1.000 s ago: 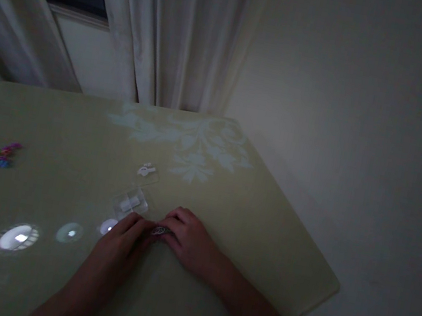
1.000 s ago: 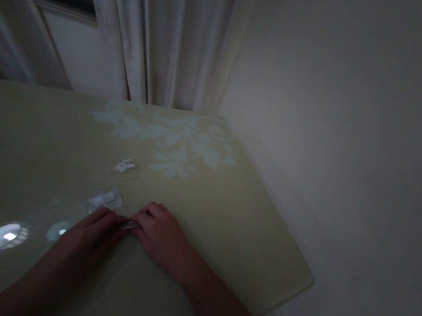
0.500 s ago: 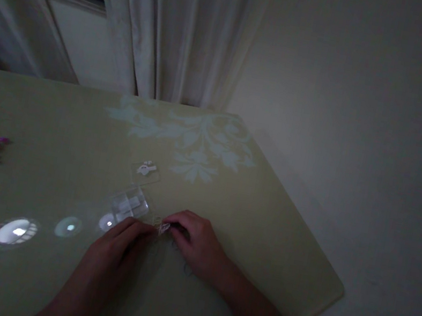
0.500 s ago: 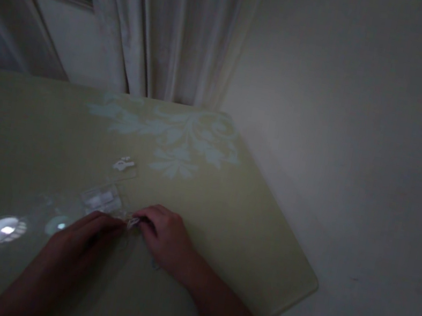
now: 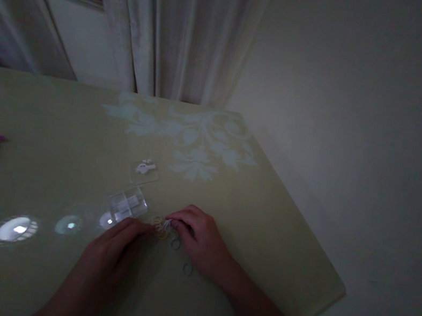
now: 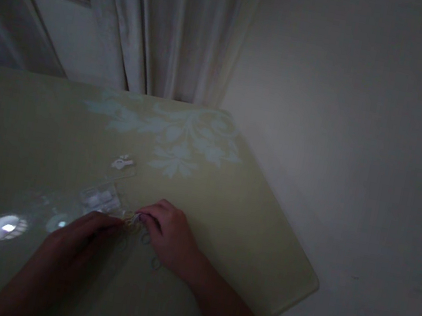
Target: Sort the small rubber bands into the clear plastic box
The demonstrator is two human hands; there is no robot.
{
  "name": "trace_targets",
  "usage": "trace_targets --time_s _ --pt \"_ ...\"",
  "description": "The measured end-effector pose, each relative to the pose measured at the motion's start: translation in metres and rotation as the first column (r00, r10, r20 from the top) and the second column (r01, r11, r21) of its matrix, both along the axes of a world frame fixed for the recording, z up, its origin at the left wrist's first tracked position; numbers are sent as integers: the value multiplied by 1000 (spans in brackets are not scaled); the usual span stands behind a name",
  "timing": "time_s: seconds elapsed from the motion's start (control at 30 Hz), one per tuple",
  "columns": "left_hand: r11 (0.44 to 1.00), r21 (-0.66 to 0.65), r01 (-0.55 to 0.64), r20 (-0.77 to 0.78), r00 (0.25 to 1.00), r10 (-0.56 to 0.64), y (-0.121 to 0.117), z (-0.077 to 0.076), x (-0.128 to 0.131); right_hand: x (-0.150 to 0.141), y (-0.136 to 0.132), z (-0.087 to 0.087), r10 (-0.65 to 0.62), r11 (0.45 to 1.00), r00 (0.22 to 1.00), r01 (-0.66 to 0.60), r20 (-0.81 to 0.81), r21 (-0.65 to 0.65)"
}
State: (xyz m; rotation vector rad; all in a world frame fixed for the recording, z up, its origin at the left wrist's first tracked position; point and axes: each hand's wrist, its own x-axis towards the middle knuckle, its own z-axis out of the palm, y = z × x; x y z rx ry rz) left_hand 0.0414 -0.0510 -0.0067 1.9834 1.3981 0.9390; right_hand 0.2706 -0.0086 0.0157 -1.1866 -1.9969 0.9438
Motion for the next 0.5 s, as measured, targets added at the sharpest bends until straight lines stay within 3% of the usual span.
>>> trace_targets --time_s 0.5 --pt "999 33 27 -39 999 -26 -4 -11 -3 2 3 2 -84 995 996 86 38 -55"
